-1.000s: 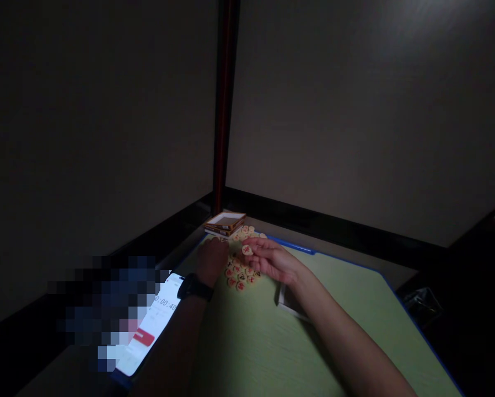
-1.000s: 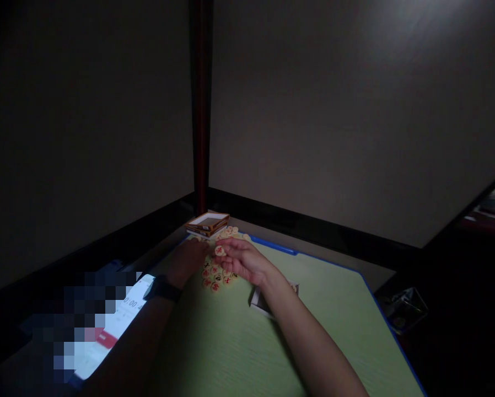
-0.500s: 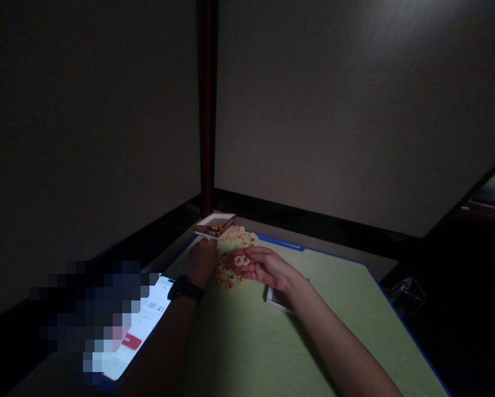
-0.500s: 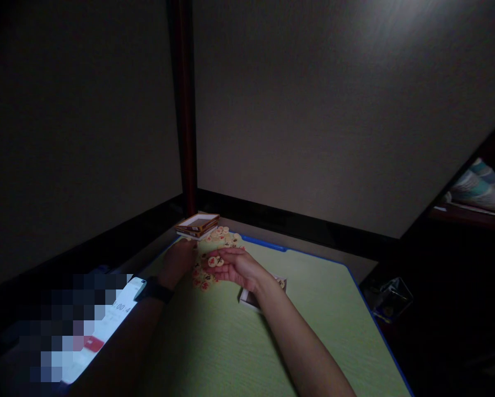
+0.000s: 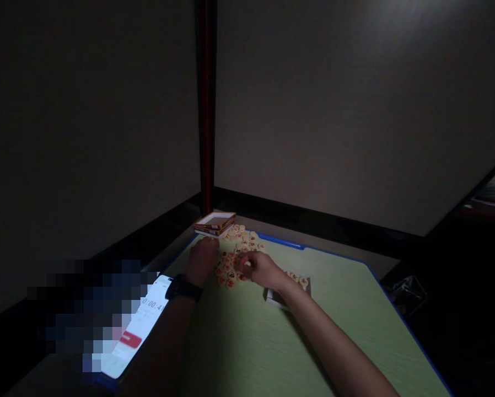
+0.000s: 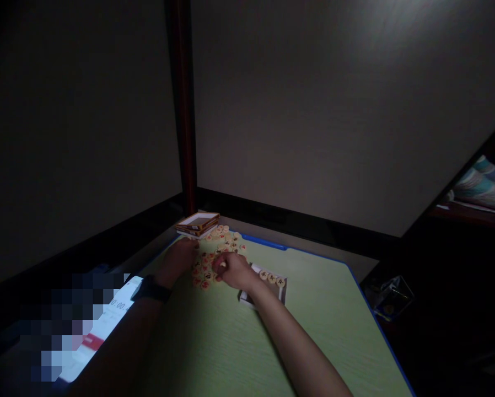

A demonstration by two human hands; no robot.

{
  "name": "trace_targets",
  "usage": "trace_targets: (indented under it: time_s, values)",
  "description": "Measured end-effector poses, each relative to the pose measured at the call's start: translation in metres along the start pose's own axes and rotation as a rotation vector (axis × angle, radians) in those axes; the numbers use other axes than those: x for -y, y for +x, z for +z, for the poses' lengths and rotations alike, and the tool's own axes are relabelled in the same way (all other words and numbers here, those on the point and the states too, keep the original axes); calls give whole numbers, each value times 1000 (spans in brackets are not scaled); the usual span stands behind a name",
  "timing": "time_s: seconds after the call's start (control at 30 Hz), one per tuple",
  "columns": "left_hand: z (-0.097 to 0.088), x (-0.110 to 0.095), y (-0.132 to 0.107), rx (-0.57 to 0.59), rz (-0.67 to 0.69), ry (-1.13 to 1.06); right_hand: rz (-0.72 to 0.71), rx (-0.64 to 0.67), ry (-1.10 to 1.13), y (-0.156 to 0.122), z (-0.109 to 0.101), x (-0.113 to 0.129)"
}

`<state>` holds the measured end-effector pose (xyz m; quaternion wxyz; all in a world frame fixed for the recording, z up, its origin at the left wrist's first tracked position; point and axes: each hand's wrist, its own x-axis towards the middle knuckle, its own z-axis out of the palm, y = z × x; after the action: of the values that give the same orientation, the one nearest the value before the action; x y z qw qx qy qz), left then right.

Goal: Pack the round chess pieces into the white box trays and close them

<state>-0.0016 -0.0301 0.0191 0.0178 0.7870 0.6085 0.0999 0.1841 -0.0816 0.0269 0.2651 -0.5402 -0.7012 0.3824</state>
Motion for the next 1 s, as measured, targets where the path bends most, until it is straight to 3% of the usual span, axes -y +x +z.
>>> trace_targets:
  time_s: [0.17,0.33,0.7,1.0]
  values:
    - [-8,-3,-6,-72,-97,57,-96,120,-220,-10,-3,7]
    - [-11,-6,-8,9,-178,55,-78,216,-323,-16,2,11]
    - [-14,-9,-8,38,-167,97,-17,67,-282,-6,18,-6]
    - [-10,-8,-7,4,-167,84,40,126,-145,-5,18,-11]
